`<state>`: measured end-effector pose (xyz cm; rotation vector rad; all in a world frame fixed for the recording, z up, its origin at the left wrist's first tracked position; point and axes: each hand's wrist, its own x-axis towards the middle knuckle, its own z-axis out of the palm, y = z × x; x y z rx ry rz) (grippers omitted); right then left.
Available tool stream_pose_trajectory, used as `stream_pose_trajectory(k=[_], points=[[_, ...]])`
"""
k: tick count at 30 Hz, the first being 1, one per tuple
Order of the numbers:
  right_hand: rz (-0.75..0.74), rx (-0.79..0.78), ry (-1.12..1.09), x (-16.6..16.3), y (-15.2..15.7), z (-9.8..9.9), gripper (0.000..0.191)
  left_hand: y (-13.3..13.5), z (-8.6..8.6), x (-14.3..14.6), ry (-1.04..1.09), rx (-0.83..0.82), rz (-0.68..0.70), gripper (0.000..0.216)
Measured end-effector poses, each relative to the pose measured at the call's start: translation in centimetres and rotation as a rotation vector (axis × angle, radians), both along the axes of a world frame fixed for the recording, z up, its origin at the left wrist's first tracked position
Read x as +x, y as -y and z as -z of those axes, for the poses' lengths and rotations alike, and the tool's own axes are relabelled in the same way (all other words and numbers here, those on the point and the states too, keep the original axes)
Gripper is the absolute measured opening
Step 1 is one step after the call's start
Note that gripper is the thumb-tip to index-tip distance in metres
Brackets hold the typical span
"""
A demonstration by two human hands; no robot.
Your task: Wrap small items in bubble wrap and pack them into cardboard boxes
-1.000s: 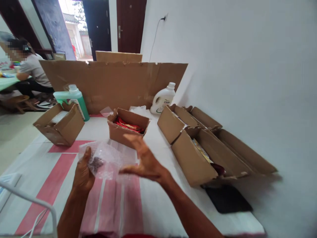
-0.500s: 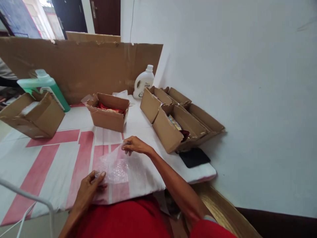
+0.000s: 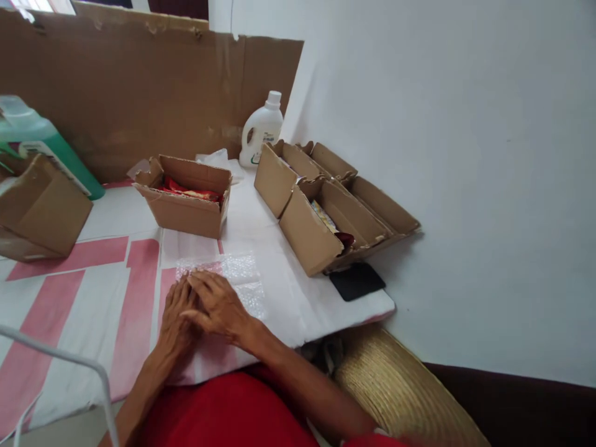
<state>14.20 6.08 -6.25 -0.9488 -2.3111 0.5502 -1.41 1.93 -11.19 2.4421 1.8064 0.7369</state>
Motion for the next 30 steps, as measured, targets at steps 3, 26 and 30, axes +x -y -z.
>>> stream_pose_trajectory(k=[3, 26, 30], points=[[-0.003, -0.033, 0.154, -0.6, 0.2, 3.8, 0.083, -0.5, 2.3, -0.9, -0.121, 0.008, 0.046, 0.07], [-0.216, -0.09, 0.376, 15.5, 7.2, 4.8, 0.071, 8.8, -1.1, -7.3, -0.195, 0.029, 0.389, 0.059], [-0.146, -0.144, 0.11, 15.9, 6.2, 4.8, 0.059, 8.2, -0.9, -6.7, -0.046, 0.085, 0.334, 0.039]])
